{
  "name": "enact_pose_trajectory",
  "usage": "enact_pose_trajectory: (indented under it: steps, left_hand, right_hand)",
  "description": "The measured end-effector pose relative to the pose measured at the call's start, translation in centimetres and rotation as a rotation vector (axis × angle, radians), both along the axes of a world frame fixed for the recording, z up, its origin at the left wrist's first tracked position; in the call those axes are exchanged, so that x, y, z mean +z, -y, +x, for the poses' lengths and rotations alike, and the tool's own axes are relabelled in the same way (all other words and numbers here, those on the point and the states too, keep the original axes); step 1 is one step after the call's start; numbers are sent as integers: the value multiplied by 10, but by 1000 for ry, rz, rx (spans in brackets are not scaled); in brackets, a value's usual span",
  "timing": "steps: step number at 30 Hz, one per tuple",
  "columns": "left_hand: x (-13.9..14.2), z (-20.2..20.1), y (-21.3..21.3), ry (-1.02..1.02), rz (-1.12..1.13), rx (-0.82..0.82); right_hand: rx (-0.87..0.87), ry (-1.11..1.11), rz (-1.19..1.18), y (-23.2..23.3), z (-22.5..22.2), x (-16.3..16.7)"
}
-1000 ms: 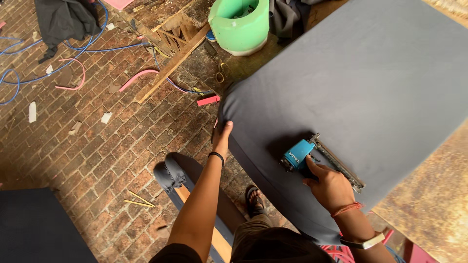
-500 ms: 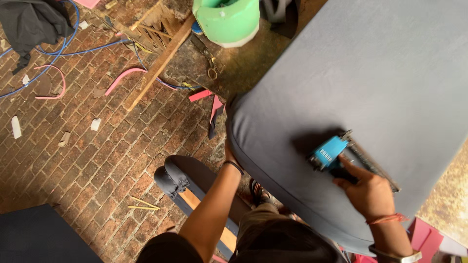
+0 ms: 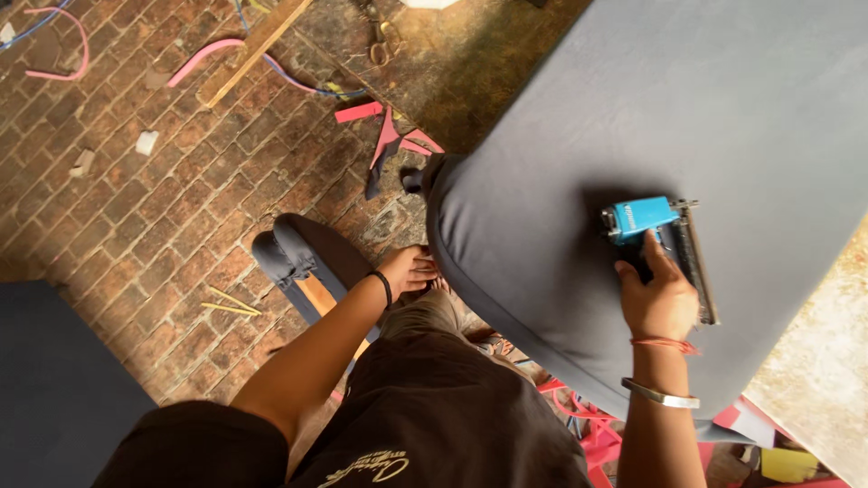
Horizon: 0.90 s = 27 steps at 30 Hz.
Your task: The person stretches dark fabric over a padded seat frame on a workbench and secures it with a pneumatic staple gun, pressing the fabric taut along the edges. They then trim off the excess fabric with scissors and tuck the remaining edge under the seat frame.
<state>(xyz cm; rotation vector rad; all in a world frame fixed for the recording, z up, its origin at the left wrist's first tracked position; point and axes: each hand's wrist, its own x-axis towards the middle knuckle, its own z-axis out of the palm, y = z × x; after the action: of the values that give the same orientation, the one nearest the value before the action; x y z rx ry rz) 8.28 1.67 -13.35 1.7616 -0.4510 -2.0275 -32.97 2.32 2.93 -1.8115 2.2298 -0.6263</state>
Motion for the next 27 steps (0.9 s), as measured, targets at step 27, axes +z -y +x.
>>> enact_pose_trajectory:
  steps: [27]
  left_hand:
    - [-85,25,168,-451,-508,-478]
  right_hand:
    - [-42,-239,72,20,221,-34]
